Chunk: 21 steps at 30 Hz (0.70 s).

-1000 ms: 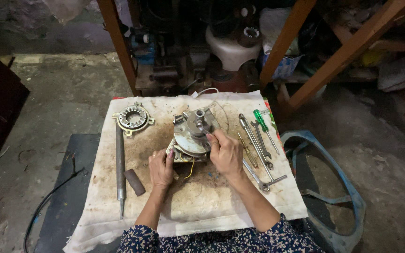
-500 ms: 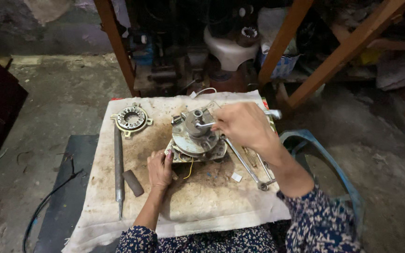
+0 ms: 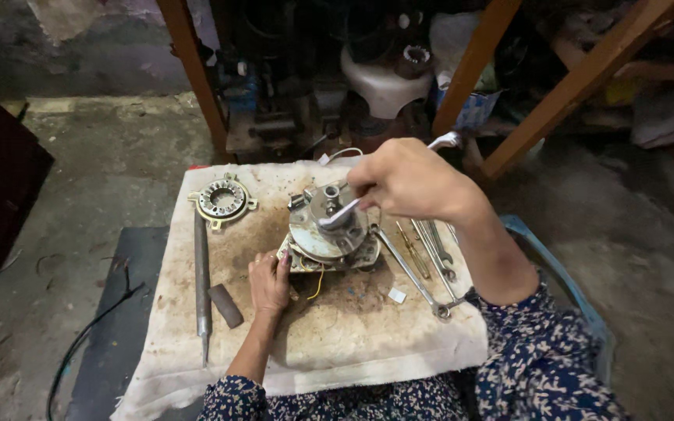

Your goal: The person uses a socket wrench to tighten a bolt on a disassembled electrical component, likely a motor or generator stator, placed on a cloth-covered workbench. They rotate the component and reposition the tool several times to access the fastener.

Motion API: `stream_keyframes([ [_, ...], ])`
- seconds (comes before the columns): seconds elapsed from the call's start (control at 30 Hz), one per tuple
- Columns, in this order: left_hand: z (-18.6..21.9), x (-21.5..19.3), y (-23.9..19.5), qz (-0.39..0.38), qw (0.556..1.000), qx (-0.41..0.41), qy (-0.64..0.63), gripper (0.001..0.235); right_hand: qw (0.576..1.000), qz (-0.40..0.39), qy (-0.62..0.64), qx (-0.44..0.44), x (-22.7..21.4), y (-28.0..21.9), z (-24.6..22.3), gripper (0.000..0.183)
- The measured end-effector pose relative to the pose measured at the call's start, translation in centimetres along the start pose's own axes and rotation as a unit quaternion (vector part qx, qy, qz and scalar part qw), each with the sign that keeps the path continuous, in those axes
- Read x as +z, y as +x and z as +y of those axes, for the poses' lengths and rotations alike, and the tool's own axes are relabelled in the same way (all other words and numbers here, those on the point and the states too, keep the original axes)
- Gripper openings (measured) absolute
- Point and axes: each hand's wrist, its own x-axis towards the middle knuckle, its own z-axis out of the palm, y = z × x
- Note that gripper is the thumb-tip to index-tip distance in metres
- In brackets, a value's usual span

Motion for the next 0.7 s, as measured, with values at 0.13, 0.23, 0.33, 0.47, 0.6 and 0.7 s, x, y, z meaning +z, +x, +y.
stream_keyframes([
  [0.13,0.0,-0.1,0.0,0.008,1.0,-0.008,0.008,0.05,0.988,0.098,0.091,0.077,3.4,-2.8,2.1,0.011],
  [0.23,-0.2,0.0,0.0,0.009,1.0,-0.014,0.019,0.051,0.956,0.098,0.179,0.212,8.7,-4.7,2.2,0.013],
  [0.33,-0.2,0.2,0.0,0.006,1.0,0.005,0.01,0.05,0.933,0.132,0.24,0.233,13.2,-6.4,2.1,0.012],
  [0.47,0.0,-0.1,0.0,0.002,1.0,0.006,-0.004,0.051,0.926,0.203,0.238,0.213,16.1,-6.5,1.8,0.012],
  [0.6,0.2,-0.1,0.1,-0.008,1.0,-0.014,-0.004,0.051,0.926,0.233,0.222,0.196,16.8,-5.9,1.7,0.011],
  [0.7,0.1,-0.1,0.1,0.015,1.0,0.022,-0.006,0.05,0.925,0.241,0.211,0.205,17.2,-6.0,1.6,0.012],
])
